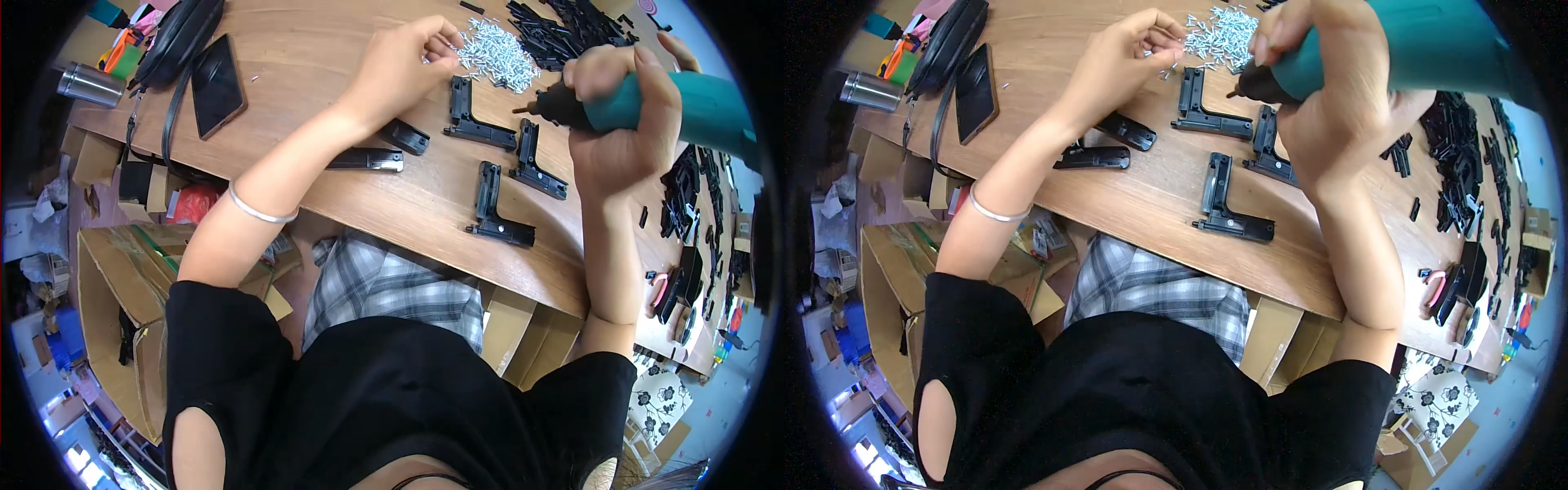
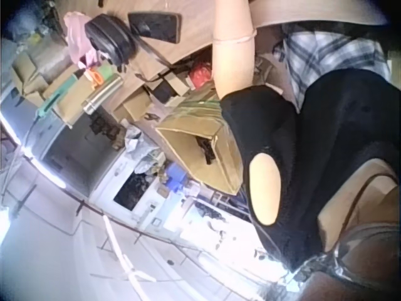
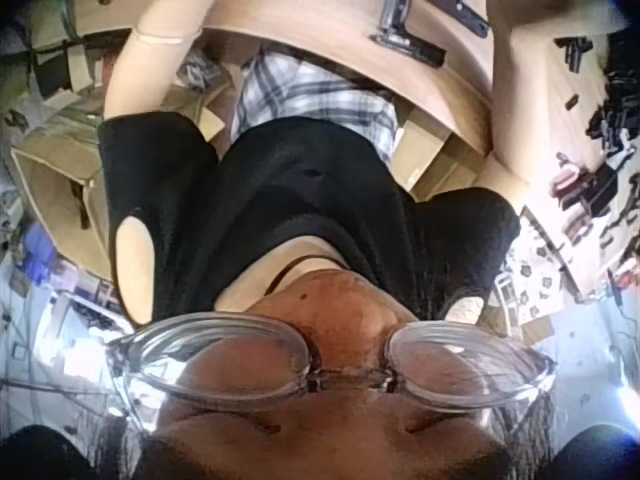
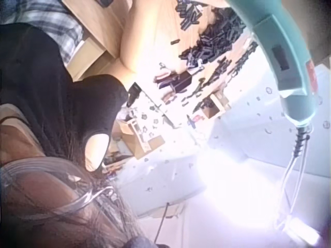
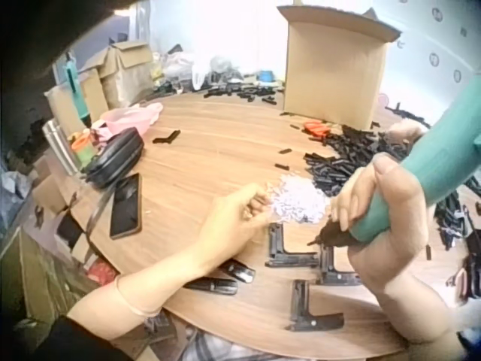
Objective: The person assembles black plastic L-shaped hardware components on a wooden table. They pick up parts, insert small metal pins, and use a green glue gun to apply adhesive to the joints. The person handles the components one by one, arranging them on the table as they work.
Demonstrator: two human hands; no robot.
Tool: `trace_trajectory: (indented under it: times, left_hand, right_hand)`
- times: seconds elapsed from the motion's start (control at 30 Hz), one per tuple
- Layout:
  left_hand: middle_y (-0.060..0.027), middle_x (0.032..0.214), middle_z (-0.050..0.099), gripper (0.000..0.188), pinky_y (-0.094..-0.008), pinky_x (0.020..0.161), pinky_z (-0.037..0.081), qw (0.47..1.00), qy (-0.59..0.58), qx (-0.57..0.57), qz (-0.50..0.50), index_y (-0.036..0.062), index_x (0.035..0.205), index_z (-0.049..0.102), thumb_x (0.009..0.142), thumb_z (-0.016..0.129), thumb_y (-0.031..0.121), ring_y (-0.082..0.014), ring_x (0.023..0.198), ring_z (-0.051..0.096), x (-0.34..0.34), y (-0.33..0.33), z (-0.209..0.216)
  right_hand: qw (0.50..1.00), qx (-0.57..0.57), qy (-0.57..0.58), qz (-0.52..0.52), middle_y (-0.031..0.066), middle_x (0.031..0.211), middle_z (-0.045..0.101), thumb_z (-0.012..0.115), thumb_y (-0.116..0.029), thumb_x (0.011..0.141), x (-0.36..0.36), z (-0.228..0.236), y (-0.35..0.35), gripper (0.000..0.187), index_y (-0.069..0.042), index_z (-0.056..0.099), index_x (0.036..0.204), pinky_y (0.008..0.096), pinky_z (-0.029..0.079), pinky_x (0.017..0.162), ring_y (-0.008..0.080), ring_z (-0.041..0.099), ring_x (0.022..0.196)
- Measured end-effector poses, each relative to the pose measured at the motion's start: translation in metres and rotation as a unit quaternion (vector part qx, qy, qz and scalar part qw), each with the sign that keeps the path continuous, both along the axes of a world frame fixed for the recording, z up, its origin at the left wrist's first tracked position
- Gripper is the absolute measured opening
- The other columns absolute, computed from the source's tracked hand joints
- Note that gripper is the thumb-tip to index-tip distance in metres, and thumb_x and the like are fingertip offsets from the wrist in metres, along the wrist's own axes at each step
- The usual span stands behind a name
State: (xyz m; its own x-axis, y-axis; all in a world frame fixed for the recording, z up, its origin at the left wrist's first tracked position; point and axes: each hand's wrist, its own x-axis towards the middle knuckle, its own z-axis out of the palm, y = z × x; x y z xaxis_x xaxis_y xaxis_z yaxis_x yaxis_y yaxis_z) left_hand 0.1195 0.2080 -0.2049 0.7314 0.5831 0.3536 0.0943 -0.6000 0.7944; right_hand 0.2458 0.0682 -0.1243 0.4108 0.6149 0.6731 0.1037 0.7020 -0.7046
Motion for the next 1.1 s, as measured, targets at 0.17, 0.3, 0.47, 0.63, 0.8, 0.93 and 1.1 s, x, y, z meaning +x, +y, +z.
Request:
trace_trajectory:
  times: [0.17, 0.3, 0.47, 0.63, 0.8, 0.93, 1.1]
  left_hand:
    - [-0.0118, 0.087, 0.063, 0.019, -0.0278, 0.065, 0.049, 0.976, -0.04, 0.212, 0.0, 0.0068, 0.1, 0.064, 0.082, 0.059, 0.006, -0.0239, 0.073, 0.062, -0.018, -0.033, 0.004]
    - [-0.011, 0.079, 0.063, 0.013, -0.0301, 0.06, 0.05, 0.975, -0.053, 0.217, -0.009, 0.0052, 0.091, 0.065, 0.078, 0.065, 0.009, -0.0258, 0.067, 0.062, -0.027, -0.054, 0.006]
    - [-0.0093, 0.072, 0.063, 0.015, -0.0301, 0.055, 0.049, 0.98, -0.032, 0.196, 0.015, 0.0042, 0.084, 0.066, 0.074, 0.07, 0.014, -0.0242, 0.061, 0.062, -0.028, -0.06, 0.011]
    - [-0.0088, 0.071, 0.062, 0.017, -0.0296, 0.052, 0.047, 0.97, -0.083, 0.227, 0.026, 0.0042, 0.083, 0.065, 0.073, 0.072, 0.017, -0.022, 0.061, 0.06, -0.02, -0.06, 0.004]
    - [-0.009, 0.077, 0.061, 0.024, -0.0319, 0.058, 0.047, 0.972, -0.028, 0.231, 0.018, 0.0046, 0.088, 0.063, 0.071, 0.073, 0.019, -0.024, 0.069, 0.059, -0.023, -0.057, 0.004]
    - [-0.0108, 0.104, 0.058, 0.043, -0.0357, 0.083, 0.043, 0.974, -0.021, 0.226, 0.021, 0.0067, 0.105, 0.058, 0.069, 0.074, 0.023, -0.0282, 0.099, 0.052, -0.015, -0.054, -0.001]
    - [-0.0079, 0.127, 0.05, 0.06, -0.0459, 0.102, 0.027, 0.971, 0.075, 0.226, 0.015, 0.0093, 0.12, 0.052, 0.068, 0.075, 0.027, -0.0324, 0.125, 0.033, -0.016, -0.047, -0.006]
  right_hand:
    - [1.0, 0.01, 0.017, 0.018, 0.0101, 0.061, 0.044, 0.048, -0.015, 0.085, -0.002, 0.0, 0.01, 0.034, -0.004, 0.033, 0.114, 0.0378, 0.04, 0.061, 0.0212, 0.044, 0.057]
    - [0.999, -0.008, 0.032, 0.041, 0.0096, 0.062, 0.043, 0.047, -0.016, 0.085, -0.008, -0.005, 0.007, 0.033, -0.005, 0.033, 0.113, 0.0368, 0.039, 0.061, 0.0206, 0.043, 0.056]
    - [0.998, -0.033, 0.021, 0.047, 0.0088, 0.062, 0.042, 0.043, -0.019, 0.086, -0.015, -0.008, 0.004, 0.032, -0.006, 0.034, 0.114, 0.036, 0.039, 0.063, 0.02, 0.043, 0.057]
    - [0.998, -0.037, -0.002, 0.056, 0.0085, 0.064, 0.042, 0.041, -0.02, 0.087, -0.013, -0.012, 0.003, 0.031, -0.005, 0.034, 0.114, 0.0359, 0.04, 0.065, 0.0197, 0.043, 0.059]
    - [0.997, -0.036, -0.052, 0.035, 0.0086, 0.065, 0.042, 0.039, -0.017, 0.088, -0.016, -0.02, 0.006, 0.03, -0.002, 0.033, 0.114, 0.0354, 0.041, 0.063, 0.0196, 0.044, 0.059]
    - [0.997, -0.029, -0.076, 0.004, 0.0111, 0.066, 0.045, 0.044, -0.009, 0.09, -0.019, -0.026, 0.01, 0.031, 0.001, 0.03, 0.116, 0.033, 0.042, 0.06, 0.0186, 0.045, 0.057]
    - [0.956, 0.017, -0.28, -0.089, 0.0129, 0.066, 0.047, 0.042, 0.002, 0.089, -0.004, -0.044, 0.021, 0.022, 0.004, 0.037, 0.11, 0.0318, 0.044, 0.055, 0.0183, 0.048, 0.056]
